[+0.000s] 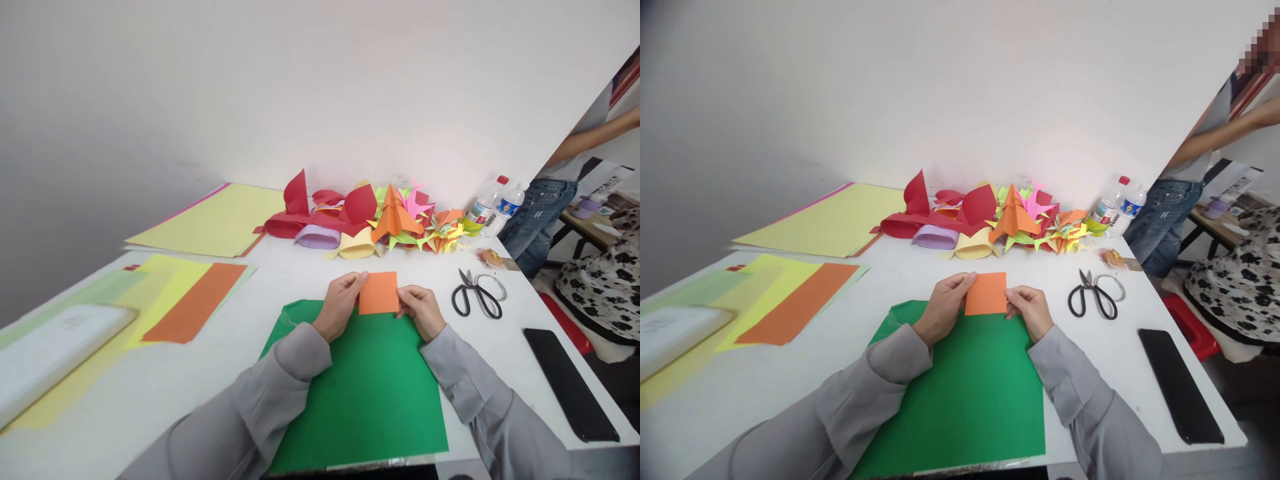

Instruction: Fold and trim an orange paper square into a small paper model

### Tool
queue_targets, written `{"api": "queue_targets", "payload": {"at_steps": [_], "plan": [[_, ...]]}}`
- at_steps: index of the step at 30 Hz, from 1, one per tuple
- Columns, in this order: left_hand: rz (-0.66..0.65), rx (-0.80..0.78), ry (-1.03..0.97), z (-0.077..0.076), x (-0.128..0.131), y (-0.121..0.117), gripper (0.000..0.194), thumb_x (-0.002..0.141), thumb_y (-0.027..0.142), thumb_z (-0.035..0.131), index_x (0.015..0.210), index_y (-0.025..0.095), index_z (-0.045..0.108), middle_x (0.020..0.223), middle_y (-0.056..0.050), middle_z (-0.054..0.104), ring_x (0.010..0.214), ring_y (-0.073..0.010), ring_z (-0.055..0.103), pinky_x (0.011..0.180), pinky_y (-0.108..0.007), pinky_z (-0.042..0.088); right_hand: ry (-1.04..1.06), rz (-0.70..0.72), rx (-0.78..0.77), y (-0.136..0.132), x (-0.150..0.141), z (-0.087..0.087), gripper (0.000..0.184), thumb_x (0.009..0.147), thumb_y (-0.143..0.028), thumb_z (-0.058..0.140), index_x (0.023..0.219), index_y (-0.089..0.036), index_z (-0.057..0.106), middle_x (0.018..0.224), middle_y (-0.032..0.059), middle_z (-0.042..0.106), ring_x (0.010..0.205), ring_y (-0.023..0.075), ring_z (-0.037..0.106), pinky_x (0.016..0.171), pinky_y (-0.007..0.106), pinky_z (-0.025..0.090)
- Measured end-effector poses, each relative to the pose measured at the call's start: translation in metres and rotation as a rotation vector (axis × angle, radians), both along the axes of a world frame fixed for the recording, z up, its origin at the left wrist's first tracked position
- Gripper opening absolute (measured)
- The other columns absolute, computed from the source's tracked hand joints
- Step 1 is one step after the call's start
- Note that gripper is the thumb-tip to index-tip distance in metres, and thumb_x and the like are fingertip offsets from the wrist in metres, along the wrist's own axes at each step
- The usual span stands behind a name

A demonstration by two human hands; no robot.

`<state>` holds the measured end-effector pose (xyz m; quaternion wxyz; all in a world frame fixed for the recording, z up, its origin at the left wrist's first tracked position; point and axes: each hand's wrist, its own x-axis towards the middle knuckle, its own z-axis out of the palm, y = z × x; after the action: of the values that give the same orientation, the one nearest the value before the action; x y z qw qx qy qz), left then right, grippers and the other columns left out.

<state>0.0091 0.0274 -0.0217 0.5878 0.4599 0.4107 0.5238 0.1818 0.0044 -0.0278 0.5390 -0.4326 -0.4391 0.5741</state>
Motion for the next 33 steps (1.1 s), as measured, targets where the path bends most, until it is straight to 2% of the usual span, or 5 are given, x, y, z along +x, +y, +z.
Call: {"api": "queue_targets", "payload": {"at_steps": [5,8,11,26,33], "plan": [[-0.007,0.002,-0.028,0.007,0.002,-0.004,0.043,0.068,0.050,0.068,0.093,0.015,0.062,0.087,-0.004,0.061,0.069,-0.0143,0.057,0.056,-0.025,0.048,-0.028,-0.037,-0.015,-0.001,-0.001,0.000,0.027,0.061,-0.040,0.078,0.064,-0.015,0.070,0.049,-0.0007,0.062,0.040,0.0096,0.055,0.041,0.020,0.045],[-0.058,0.100,0.031,0.010,0.003,-0.009,0.074,0.060,0.039,0.077,0.126,0.021,0.048,0.120,-0.011,0.052,0.077,-0.0159,0.061,0.056,-0.025,0.051,0.046,-0.108,-0.036,0.000,-0.002,0.002,0.028,0.060,-0.040,0.079,0.063,-0.015,0.068,0.050,-0.0022,0.060,0.038,0.0086,0.053,0.039,0.020,0.044],[-0.126,0.200,0.142,0.009,0.005,-0.012,0.095,0.052,0.026,0.083,0.136,0.026,0.038,0.133,-0.014,0.041,0.084,-0.0177,0.063,0.057,-0.024,0.052,0.101,-0.162,-0.051,0.001,-0.002,0.004,0.030,0.057,-0.040,0.081,0.060,-0.015,0.066,0.048,-0.0047,0.055,0.037,0.0081,0.052,0.037,0.020,0.044],[0.014,0.360,0.331,-0.001,0.003,-0.009,0.075,0.060,0.023,0.076,0.127,0.023,0.042,0.123,-0.012,0.049,0.062,-0.0071,0.057,0.046,-0.019,0.044,0.156,-0.143,-0.029,0.002,-0.002,0.002,0.035,0.064,-0.048,0.075,0.064,-0.015,0.066,0.057,-0.0001,0.061,0.045,0.0103,0.055,0.040,0.021,0.044],[0.009,0.363,0.280,-0.003,0.001,-0.007,0.044,0.071,0.019,0.061,0.111,0.022,0.043,0.111,-0.008,0.049,0.077,-0.0128,0.058,0.051,-0.020,0.048,0.146,-0.142,-0.018,0.002,0.000,0.003,0.031,0.063,-0.044,0.077,0.063,-0.015,0.067,0.057,0.0005,0.062,0.047,0.0094,0.053,0.042,0.021,0.044]]}}
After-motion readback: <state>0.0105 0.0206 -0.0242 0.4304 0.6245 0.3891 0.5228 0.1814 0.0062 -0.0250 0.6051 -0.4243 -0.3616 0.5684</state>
